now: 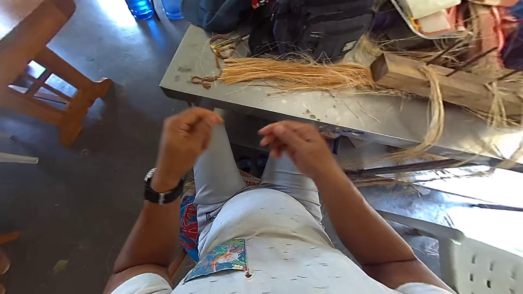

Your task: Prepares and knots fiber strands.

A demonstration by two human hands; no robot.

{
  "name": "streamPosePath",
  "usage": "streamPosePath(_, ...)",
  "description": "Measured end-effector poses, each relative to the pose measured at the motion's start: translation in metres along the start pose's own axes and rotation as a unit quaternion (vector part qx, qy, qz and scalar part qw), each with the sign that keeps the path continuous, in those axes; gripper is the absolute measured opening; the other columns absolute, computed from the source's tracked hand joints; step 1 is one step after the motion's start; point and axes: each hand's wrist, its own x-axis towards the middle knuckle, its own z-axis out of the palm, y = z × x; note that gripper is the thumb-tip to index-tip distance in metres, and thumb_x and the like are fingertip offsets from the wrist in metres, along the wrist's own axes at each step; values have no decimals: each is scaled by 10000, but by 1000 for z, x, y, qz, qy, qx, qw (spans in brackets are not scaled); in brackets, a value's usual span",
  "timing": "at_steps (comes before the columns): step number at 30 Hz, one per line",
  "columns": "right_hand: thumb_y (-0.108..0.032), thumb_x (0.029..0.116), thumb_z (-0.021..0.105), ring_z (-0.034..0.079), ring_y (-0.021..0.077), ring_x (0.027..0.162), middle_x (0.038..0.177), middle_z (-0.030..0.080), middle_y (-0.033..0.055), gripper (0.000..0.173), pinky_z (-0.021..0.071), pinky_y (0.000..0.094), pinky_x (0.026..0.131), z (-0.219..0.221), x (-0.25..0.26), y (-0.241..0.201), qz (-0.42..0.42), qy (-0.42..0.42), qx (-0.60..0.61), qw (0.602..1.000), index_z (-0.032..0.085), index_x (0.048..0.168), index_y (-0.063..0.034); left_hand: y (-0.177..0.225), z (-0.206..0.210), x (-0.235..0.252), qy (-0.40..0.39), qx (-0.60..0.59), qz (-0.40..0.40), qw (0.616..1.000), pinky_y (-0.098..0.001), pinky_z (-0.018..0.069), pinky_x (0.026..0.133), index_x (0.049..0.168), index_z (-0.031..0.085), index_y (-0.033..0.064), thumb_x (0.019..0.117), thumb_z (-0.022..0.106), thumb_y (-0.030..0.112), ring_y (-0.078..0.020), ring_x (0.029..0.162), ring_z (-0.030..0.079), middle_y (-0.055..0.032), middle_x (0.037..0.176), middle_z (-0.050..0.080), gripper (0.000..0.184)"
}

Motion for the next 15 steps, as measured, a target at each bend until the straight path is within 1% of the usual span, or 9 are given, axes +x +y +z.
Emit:
streamPosePath(1, -311, 1121, 373, 648, 114, 684, 995, 734, 64, 422, 574, 281, 629, 7, 3, 5, 68, -53, 75, 993, 698, 1239, -70, -1, 21, 2, -40, 4, 8, 999, -241, 487, 431, 1091, 699, 56, 1061, 540, 158, -94, 493, 531, -22, 720, 621, 192)
streamPosePath(2, -352, 1127, 350, 644, 107, 682, 1007, 731, 70, 461, 567, 264, 629, 10, 6, 9, 117, -74, 131, 982, 693, 1253, -71, -6, 38, 3, -81, 13, 16, 997, -266, 516, 464, 1061, 714, 61, 1051, 565, 163, -96, 528, 565, -15, 732, 640, 181)
streamPosePath(3, -374, 1128, 343, 634, 97, 673, 988, 719, 65, 476, 559, 246, 620, 11, 8, 12, 147, -67, 167, 973, 691, 1247, -73, -12, 53, 3, -117, 33, 25, 992, -271, 539, 502, 1032, 726, 83, 1046, 581, 184, -80, 564, 588, 8, 746, 652, 177)
streamPosePath(4, -372, 1128, 345, 626, 84, 671, 1005, 721, 61, 473, 548, 228, 609, 8, 9, 14, 160, -49, 185, 968, 693, 1248, -75, -20, 65, 1, -143, 56, 29, 988, -264, 531, 522, 1014, 735, 108, 1046, 588, 215, -58, 578, 585, 33, 734, 649, 185)
streamPosePath(6, -322, 1121, 400, 587, 57, 634, 1037, 727, 51, 398, 509, 202, 571, -3, 9, 14, 167, -2, 191, 967, 708, 1199, -83, -34, 80, -6, -181, 96, 25, 978, -248, 499, 541, 1003, 738, 141, 1056, 572, 269, -28, 586, 561, 64, 711, 629, 216)
streamPosePath(8, -268, 1102, 466, 542, 36, 555, 972, 728, 45, 312, 471, 181, 508, -12, 5, 14, 169, 28, 193, 966, 719, 1102, -86, -45, 88, -10, -209, 106, 8, 972, -247, 485, 541, 1003, 738, 148, 1064, 554, 295, -27, 582, 553, 64, 696, 621, 244)
streamPosePath(9, -250, 1095, 482, 529, 33, 532, 942, 722, 47, 290, 462, 174, 488, -15, 3, 14, 168, 31, 200, 965, 717, 1075, -81, -49, 90, -11, -221, 106, 0, 970, -248, 479, 541, 1006, 740, 147, 1066, 548, 303, -30, 578, 550, 60, 691, 618, 254)
streamPosePath(12, -194, 1083, 487, 550, 57, 525, 878, 710, 73, 258, 487, 196, 488, -23, 1, 15, 159, 21, 250, 955, 698, 1019, -60, -59, 94, -13, -252, 100, -21, 962, -255, 489, 555, 1019, 741, 147, 1073, 531, 322, -41, 582, 558, 52, 702, 622, 279)
streamPosePath(15, -181, 1082, 464, 552, 73, 536, 806, 652, 55, 249, 505, 214, 504, -27, 2, 14, 155, 24, 273, 949, 661, 981, -66, -67, 96, -16, -265, 86, -37, 960, -247, 485, 565, 1017, 741, 141, 1074, 527, 322, -39, 584, 553, 46, 701, 617, 286)
